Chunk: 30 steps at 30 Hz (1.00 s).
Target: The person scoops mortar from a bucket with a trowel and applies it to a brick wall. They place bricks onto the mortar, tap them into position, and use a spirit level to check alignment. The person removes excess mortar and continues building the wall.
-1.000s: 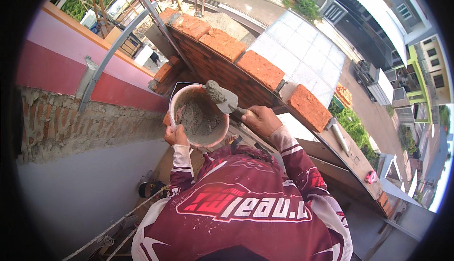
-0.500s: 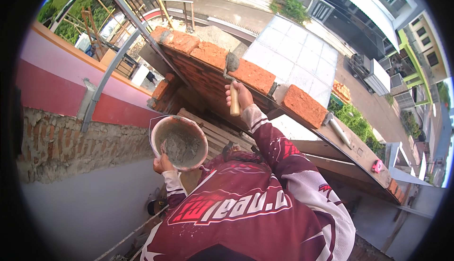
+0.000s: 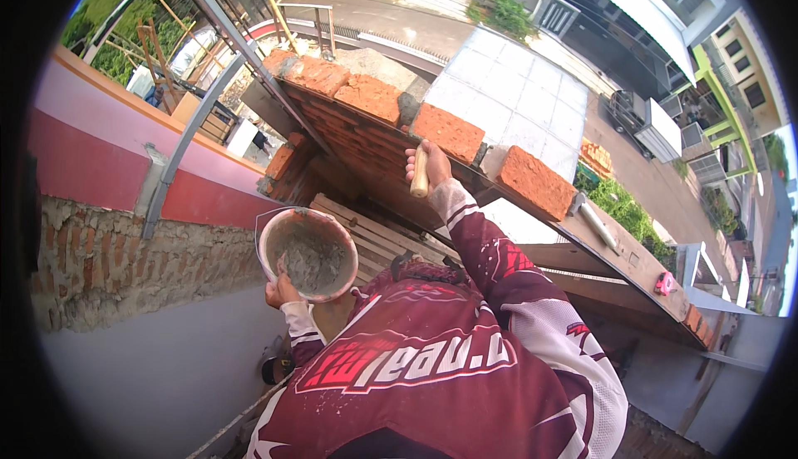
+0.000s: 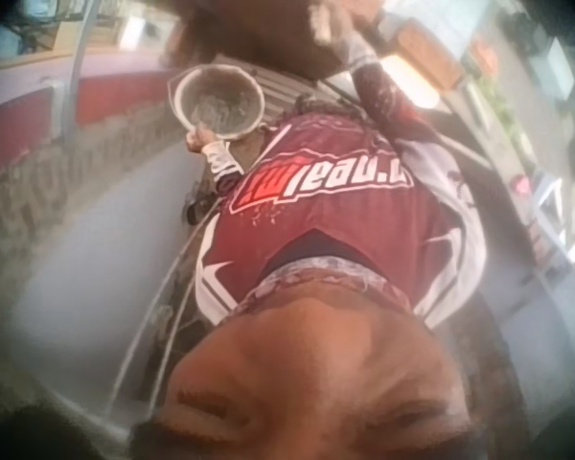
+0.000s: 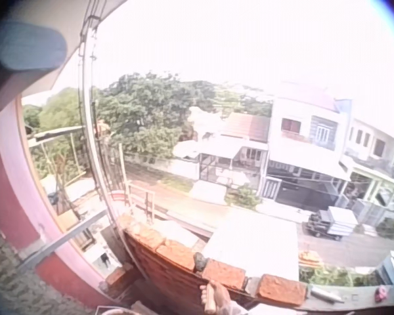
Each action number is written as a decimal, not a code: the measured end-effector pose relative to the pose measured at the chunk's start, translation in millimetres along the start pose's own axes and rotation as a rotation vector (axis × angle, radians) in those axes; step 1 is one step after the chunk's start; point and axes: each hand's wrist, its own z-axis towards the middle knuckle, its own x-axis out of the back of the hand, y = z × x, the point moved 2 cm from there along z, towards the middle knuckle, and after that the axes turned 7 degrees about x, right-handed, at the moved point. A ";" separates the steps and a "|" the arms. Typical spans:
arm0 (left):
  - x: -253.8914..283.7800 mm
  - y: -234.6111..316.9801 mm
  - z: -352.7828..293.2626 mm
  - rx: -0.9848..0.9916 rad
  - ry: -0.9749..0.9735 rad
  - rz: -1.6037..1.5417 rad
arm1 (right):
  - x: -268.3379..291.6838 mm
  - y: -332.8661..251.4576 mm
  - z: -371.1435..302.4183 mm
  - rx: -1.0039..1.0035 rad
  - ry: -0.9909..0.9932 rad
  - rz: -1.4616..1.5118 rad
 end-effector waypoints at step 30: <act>0.8 -28.2 13.8 0.089 -0.021 -0.064 | -41.8 26.8 19.0 0.123 0.103 0.137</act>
